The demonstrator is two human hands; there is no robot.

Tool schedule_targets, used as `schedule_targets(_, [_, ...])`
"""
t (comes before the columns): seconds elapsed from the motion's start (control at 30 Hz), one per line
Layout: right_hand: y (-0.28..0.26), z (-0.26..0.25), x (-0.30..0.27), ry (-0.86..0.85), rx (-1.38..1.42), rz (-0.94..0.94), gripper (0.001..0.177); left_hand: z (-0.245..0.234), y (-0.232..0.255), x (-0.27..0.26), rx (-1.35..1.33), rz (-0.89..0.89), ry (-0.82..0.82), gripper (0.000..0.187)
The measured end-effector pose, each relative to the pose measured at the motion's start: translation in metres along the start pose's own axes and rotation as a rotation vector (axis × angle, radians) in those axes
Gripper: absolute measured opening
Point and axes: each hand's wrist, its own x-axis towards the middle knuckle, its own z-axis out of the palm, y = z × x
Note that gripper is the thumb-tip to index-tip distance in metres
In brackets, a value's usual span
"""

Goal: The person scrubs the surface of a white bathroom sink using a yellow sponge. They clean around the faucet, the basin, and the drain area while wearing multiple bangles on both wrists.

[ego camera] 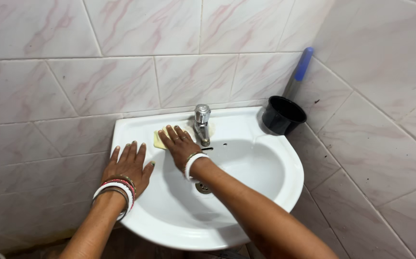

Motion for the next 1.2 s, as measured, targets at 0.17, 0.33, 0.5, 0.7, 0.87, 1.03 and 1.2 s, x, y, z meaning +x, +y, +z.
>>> schedule_targets(0.17, [-0.005,0.008,-0.004,0.070,0.088,-0.145,0.079,0.002,0.010,-0.021,-0.033,-0.044,0.027,0.072])
schedule_targets(0.33, [-0.019,0.002,-0.008,0.048,0.020,-0.297,0.076,0.002,0.014,-0.043,-0.042,-0.130,-0.002,0.071])
schedule_targets(0.5, [-0.038,0.013,0.005,-0.024,0.162,-0.234,0.079,0.010,0.011,-0.046,-0.171,-0.158,0.079,0.068])
schedule_targets(0.7, [-0.054,0.039,0.000,-0.092,0.334,-0.380,0.069,0.018,0.003,-0.046,-0.506,-0.125,0.312,0.073])
schedule_targets(0.87, [-0.077,0.012,-0.049,-0.231,0.424,-0.447,0.053,0.019,0.002,-0.046,-0.568,-0.056,0.458,0.075])
schedule_targets(1.03, [-0.085,-0.030,-0.077,-0.409,0.521,-0.288,0.048,0.020,0.001,-0.044,-0.608,-0.014,0.449,0.077])
schedule_targets(1.2, [-0.094,-0.063,-0.116,-0.509,0.568,-0.107,0.049,0.015,-0.002,-0.048,-0.581,0.002,0.272,0.072])
